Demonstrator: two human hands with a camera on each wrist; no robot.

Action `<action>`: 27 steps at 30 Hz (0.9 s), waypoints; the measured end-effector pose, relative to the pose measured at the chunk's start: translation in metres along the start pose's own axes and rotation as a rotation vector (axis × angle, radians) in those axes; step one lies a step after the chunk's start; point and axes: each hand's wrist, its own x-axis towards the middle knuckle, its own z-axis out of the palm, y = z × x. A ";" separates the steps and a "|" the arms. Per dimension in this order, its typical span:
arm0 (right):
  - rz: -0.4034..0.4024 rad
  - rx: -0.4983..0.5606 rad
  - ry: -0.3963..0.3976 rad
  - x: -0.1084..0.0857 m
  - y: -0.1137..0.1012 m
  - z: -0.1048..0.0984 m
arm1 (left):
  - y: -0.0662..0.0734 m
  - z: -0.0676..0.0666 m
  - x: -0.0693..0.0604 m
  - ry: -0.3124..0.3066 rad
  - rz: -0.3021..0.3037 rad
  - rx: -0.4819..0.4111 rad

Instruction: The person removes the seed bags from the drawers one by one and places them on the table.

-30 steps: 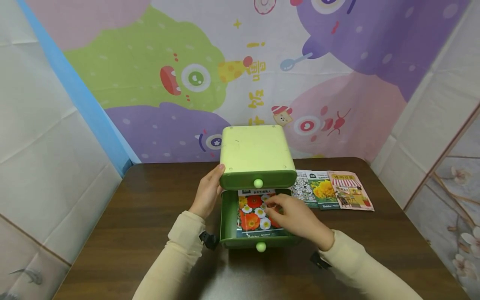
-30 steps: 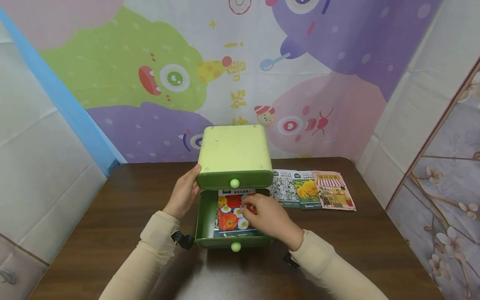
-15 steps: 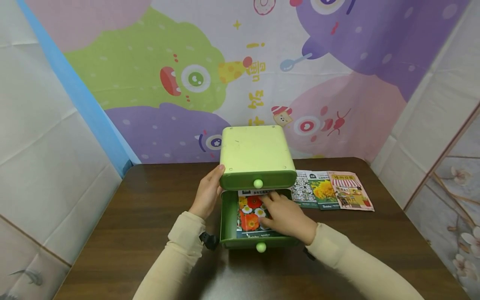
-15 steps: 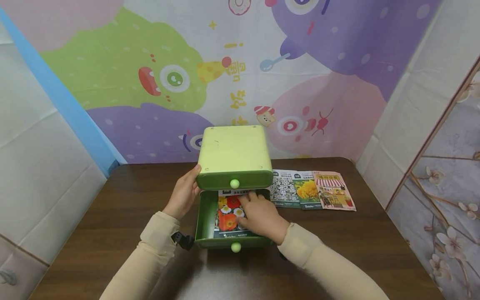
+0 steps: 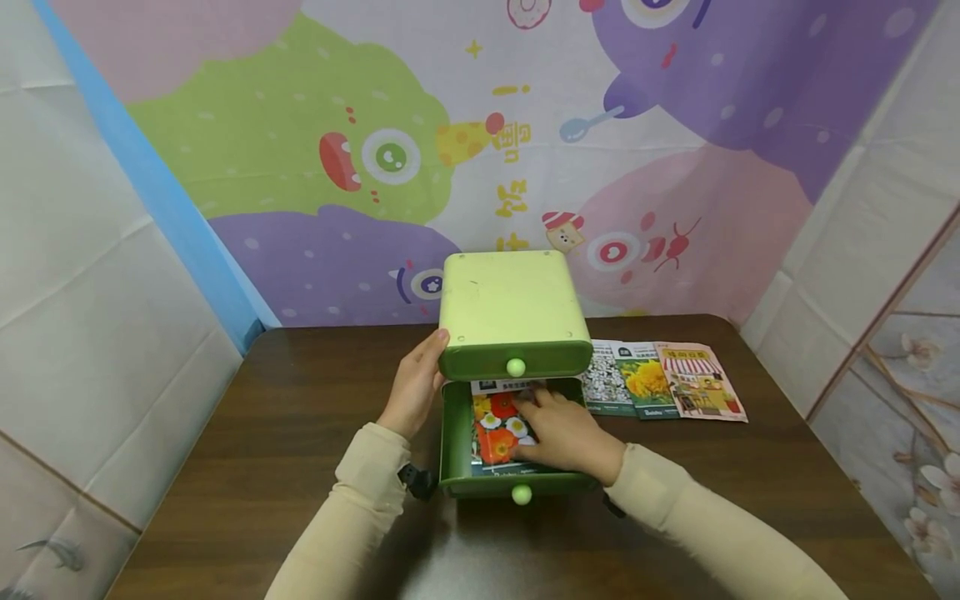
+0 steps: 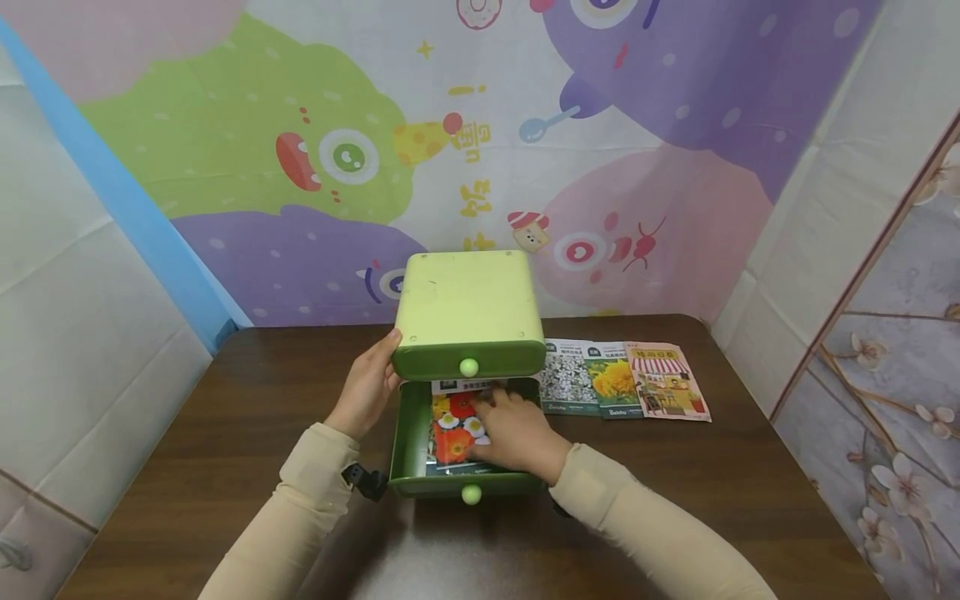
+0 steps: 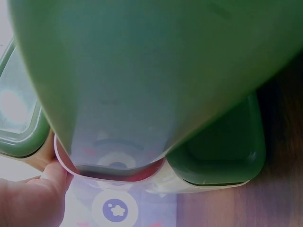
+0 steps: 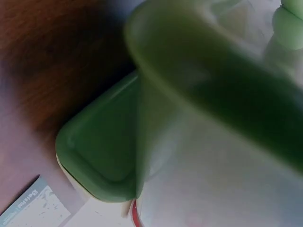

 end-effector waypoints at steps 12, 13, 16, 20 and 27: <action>-0.002 0.030 -0.025 0.002 -0.004 0.005 | -0.002 -0.001 0.002 0.011 -0.011 -0.013; 0.004 0.034 -0.019 0.002 -0.005 0.005 | -0.002 -0.001 0.002 0.012 -0.013 -0.013; 0.028 0.023 0.020 0.002 -0.005 0.005 | -0.002 -0.001 0.001 0.004 -0.007 -0.010; 0.062 0.000 0.080 0.002 -0.006 0.006 | -0.002 -0.001 0.002 -0.001 0.001 -0.012; 0.059 0.026 0.072 0.003 -0.008 0.005 | -0.002 -0.001 0.002 -0.001 0.004 -0.020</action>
